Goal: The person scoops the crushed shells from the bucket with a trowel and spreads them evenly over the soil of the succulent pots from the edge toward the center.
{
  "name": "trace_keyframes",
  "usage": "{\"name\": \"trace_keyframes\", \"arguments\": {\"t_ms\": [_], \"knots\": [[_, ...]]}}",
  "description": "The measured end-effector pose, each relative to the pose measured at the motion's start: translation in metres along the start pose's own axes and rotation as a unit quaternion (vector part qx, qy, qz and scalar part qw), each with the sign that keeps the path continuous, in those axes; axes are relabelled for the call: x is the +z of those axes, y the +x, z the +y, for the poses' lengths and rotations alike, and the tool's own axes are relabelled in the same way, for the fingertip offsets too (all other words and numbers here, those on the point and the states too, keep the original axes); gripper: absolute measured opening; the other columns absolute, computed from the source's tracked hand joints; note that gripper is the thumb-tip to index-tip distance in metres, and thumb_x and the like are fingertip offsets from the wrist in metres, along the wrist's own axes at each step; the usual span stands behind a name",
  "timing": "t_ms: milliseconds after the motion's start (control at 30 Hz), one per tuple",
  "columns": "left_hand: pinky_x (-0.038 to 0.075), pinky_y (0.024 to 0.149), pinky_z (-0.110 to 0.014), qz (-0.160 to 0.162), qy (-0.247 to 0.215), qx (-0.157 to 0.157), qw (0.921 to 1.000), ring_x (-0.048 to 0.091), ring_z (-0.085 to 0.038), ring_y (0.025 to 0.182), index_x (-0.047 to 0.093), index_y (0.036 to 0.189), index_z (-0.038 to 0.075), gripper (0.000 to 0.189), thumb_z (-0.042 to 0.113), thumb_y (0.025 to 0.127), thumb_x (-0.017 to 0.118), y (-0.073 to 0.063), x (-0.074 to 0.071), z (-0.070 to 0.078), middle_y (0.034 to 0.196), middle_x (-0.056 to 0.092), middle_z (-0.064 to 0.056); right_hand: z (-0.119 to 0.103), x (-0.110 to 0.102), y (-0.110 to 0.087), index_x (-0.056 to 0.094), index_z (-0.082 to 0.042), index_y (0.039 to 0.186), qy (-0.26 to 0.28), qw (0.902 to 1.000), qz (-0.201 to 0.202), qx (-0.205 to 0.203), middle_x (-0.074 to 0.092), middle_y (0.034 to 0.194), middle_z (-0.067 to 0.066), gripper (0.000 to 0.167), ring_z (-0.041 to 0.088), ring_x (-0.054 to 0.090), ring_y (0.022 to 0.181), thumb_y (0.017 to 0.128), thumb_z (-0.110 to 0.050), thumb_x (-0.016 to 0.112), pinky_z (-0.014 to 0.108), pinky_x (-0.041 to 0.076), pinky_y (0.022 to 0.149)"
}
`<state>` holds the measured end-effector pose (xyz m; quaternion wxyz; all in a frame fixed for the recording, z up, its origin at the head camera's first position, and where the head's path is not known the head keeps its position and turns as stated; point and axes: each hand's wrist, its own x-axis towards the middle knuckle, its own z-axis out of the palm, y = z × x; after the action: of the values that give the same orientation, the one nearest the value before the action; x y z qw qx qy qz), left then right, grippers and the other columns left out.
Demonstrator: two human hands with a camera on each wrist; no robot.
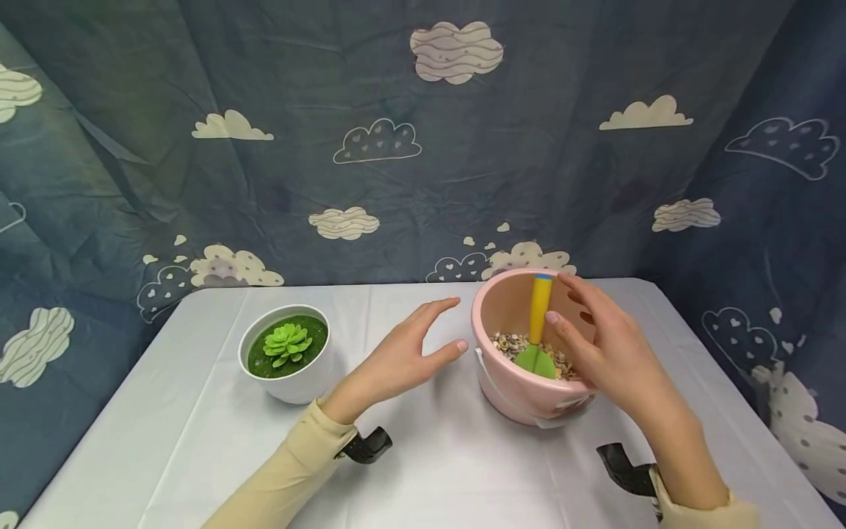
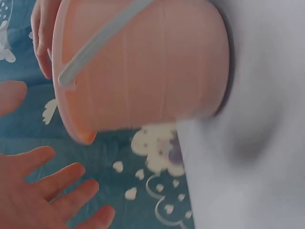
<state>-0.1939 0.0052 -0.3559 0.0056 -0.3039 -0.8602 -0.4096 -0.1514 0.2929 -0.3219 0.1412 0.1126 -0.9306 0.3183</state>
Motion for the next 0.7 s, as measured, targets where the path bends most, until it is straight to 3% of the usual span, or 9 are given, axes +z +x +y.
{"name": "trace_keyframes", "arguments": {"t_ms": [200,333,533,700], "knots": [[0.041,0.102,-0.043,-0.025,-0.137,-0.013,0.9902,0.044,-0.015,0.131,0.041,0.148,0.029,0.062,0.051,0.094,0.06,0.012,0.009,0.001,0.147,0.042,0.012,0.007,-0.004,0.01,0.036,-0.012,0.152,0.022,0.9995,-0.023,0.0,0.047,0.141,0.025,0.061,0.049,0.051,0.121,0.099,-0.029,0.061,0.046,0.047,0.085],[0.045,0.096,-0.038,-0.041,-0.192,-0.025,0.9803,0.047,-0.018,0.128,0.04,0.149,0.029,0.066,0.049,0.091,0.065,0.02,0.013,0.002,0.145,0.044,0.012,0.01,-0.006,0.019,0.036,-0.009,0.152,0.038,0.9984,-0.041,-0.009,0.046,0.143,0.024,0.059,0.049,0.051,0.121,0.1,-0.027,0.059,0.054,0.045,0.088],[0.046,0.096,-0.037,-0.06,-0.189,-0.027,0.9798,0.047,-0.017,0.127,0.035,0.153,0.027,0.075,0.051,0.089,0.067,0.028,0.024,-0.001,0.15,0.038,0.015,0.019,-0.006,0.032,0.034,-0.006,0.152,0.065,0.9954,-0.07,-0.003,0.044,0.143,0.029,0.056,0.054,0.049,0.12,0.103,-0.025,0.053,0.065,0.042,0.088],[0.044,0.099,-0.039,-0.07,-0.174,-0.025,0.982,0.047,-0.011,0.126,0.031,0.155,0.027,0.082,0.053,0.087,0.068,0.034,0.029,-0.004,0.152,0.034,0.015,0.023,-0.004,0.038,0.034,-0.002,0.15,0.065,0.9937,-0.091,-0.007,0.045,0.141,0.03,0.053,0.053,0.053,0.117,0.104,-0.023,0.051,0.06,0.046,0.088]]}}
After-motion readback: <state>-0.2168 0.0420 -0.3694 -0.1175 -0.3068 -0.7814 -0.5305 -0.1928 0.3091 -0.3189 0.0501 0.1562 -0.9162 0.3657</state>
